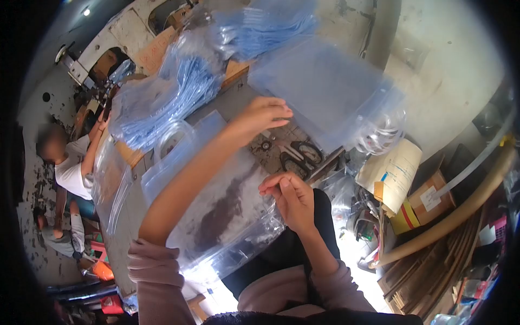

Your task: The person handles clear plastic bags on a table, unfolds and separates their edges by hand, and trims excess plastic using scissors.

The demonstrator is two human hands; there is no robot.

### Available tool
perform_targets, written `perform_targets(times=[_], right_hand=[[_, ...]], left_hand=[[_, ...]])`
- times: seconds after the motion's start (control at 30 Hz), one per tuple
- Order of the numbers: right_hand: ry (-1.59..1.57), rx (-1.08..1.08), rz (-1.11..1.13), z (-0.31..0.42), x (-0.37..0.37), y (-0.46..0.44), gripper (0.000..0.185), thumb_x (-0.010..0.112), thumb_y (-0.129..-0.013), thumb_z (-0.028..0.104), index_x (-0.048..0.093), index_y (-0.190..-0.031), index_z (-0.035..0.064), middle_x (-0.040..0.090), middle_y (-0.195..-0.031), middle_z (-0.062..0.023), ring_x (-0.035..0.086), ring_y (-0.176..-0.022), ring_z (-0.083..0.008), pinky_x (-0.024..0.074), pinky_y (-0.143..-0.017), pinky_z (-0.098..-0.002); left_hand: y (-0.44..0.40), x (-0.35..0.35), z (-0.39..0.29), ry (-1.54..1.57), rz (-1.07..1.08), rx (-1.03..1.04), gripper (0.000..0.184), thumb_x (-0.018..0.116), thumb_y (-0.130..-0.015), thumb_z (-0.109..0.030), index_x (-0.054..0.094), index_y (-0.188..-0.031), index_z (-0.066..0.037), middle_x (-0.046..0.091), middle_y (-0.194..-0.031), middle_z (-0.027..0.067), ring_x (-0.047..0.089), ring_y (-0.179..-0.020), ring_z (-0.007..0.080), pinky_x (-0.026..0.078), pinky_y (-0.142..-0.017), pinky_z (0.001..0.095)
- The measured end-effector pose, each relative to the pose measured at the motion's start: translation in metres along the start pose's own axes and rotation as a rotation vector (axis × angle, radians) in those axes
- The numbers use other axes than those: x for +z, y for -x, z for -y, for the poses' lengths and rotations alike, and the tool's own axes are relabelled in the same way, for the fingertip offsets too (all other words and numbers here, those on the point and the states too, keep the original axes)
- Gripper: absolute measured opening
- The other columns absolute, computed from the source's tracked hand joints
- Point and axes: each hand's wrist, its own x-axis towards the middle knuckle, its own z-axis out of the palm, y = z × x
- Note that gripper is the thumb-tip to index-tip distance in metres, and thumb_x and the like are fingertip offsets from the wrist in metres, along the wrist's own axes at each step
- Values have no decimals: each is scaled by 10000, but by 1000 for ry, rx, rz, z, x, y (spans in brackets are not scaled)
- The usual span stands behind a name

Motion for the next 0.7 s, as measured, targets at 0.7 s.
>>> perform_targets(times=[0.7], right_hand=[[1386,203,-108,62,41,8,314,686,-740,5,616,-1046,11,573,-842,-102,574,-728,-173,475,-613,-276]], left_hand=[[159,-34,82,-1098,-57,591,479,579,-849,-191,437,-1299,-109,383,-1386,105,388,-1267,276,257,-1069,468]])
